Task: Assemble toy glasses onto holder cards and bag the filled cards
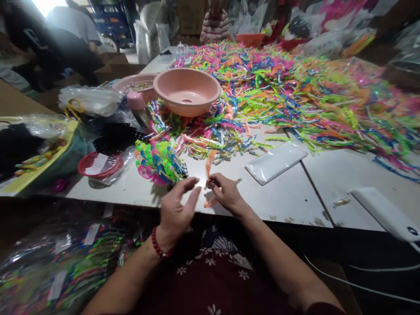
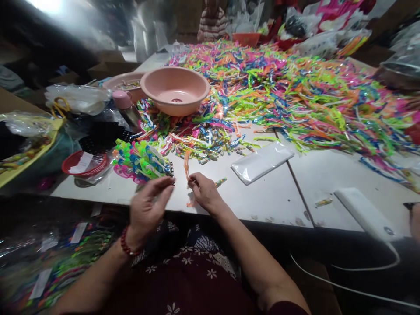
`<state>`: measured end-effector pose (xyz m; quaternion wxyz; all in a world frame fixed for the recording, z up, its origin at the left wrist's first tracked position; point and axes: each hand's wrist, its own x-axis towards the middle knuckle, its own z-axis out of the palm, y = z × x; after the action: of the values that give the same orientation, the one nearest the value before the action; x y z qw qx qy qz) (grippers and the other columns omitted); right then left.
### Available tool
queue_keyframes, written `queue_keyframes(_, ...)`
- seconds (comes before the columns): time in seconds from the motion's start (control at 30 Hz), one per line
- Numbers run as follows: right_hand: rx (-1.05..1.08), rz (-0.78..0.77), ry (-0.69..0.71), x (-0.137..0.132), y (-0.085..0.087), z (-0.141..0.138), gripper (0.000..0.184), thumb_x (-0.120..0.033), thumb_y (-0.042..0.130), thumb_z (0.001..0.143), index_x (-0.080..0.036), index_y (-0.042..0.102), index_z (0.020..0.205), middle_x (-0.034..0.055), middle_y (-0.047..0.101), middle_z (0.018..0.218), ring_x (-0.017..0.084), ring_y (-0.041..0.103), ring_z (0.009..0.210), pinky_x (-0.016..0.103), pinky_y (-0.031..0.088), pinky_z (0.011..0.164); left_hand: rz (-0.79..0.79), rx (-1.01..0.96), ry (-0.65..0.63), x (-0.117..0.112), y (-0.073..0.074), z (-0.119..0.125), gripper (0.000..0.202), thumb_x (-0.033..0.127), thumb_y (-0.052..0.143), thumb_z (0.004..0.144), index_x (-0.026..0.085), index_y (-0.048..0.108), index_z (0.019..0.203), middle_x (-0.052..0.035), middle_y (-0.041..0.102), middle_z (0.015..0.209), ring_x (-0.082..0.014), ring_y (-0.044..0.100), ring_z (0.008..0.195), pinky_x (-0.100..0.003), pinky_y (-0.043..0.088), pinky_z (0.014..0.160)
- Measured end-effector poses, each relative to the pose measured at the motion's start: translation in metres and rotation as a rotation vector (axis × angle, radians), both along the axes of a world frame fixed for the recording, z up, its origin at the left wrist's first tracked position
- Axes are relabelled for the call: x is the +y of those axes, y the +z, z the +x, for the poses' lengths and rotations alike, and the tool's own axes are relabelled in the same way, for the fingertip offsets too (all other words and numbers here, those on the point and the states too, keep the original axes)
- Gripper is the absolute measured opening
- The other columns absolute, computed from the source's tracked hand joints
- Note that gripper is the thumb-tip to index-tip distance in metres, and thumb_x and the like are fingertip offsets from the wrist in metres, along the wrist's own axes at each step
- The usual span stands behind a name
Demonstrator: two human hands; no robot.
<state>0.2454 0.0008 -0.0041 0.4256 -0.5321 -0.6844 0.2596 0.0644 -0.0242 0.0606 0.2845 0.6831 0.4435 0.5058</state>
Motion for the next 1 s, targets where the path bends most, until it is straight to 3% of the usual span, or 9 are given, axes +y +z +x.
queue_keyframes(0.1,0.116,-0.036,0.031,0.024,-0.008,-0.023,0.012,-0.028,0.056,0.089,-0.020,0.063,0.094,0.0019,0.071,0.085,0.015,0.063,0.075,0.026,0.047,0.073,0.383,0.220,0.196,0.018,0.030,-0.044,0.029,0.023,0.062,0.093,0.019,0.063,0.121,-0.0078,0.066,0.115,-0.0225,0.064,0.106,-0.039,0.050,0.100)
queue_keyframes(0.17,0.158,-0.028,0.046,0.039,-0.014,-0.036,0.013,-0.030,0.057,0.088,-0.020,0.064,0.091,0.0017,0.071,0.084,0.015,0.063,0.075,0.026,0.046,0.072,0.533,0.364,0.164,0.042,0.045,-0.067,0.032,0.024,0.058,0.094,0.019,0.060,0.126,-0.0088,0.063,0.122,-0.0255,0.057,0.119,-0.045,0.044,0.108)
queue_keyframes(0.23,0.159,-0.021,0.050,0.052,-0.021,-0.046,0.015,-0.033,0.058,0.087,-0.020,0.065,0.088,0.0014,0.070,0.082,0.015,0.061,0.073,0.026,0.045,0.071,0.590,0.481,0.041,0.066,0.054,-0.082,0.036,0.025,0.053,0.097,0.019,0.055,0.132,-0.0090,0.060,0.128,-0.0265,0.050,0.128,-0.047,0.040,0.112)
queue_keyframes(0.37,0.089,-0.025,0.051,0.064,-0.027,-0.055,0.012,-0.029,0.056,0.087,-0.021,0.065,0.086,-0.0001,0.069,0.079,0.014,0.059,0.070,0.026,0.044,0.069,0.555,0.611,-0.234,0.098,0.056,-0.091,0.041,0.028,0.044,0.100,0.020,0.047,0.141,-0.0089,0.053,0.139,-0.0250,0.040,0.137,-0.047,0.035,0.116)
queue_keyframes(0.47,-0.009,-0.013,0.091,0.064,-0.021,-0.055,0.010,-0.024,0.055,0.088,-0.021,0.064,0.088,0.0005,0.069,0.082,0.014,0.059,0.071,0.025,0.044,0.070,0.501,0.660,-0.330,0.103,0.050,-0.088,0.044,0.029,0.040,0.101,0.020,0.042,0.145,-0.0088,0.048,0.144,-0.0238,0.039,0.138,-0.045,0.034,0.117)
queue_keyframes(0.7,-0.273,0.028,0.166,0.067,-0.001,-0.055,0.007,-0.022,0.056,0.090,-0.020,0.059,0.084,0.0012,0.065,0.076,0.013,0.052,0.065,0.023,0.036,0.063,0.415,0.795,-0.425,0.098,0.052,-0.085,0.048,0.034,0.039,0.101,0.024,0.037,0.149,-0.0054,0.039,0.151,-0.0238,0.033,0.142,-0.046,0.025,0.121)
queue_keyframes(1.0,-0.377,0.010,0.174,0.072,0.002,-0.052,0.009,-0.022,0.057,0.090,-0.019,0.060,0.083,0.0016,0.065,0.074,0.013,0.051,0.063,0.024,0.033,0.061,0.419,0.717,-0.422,0.100,0.049,-0.086,0.046,0.033,0.044,0.101,0.020,0.042,0.145,-0.0085,0.041,0.149,-0.0237,0.036,0.140,-0.045,0.028,0.120)
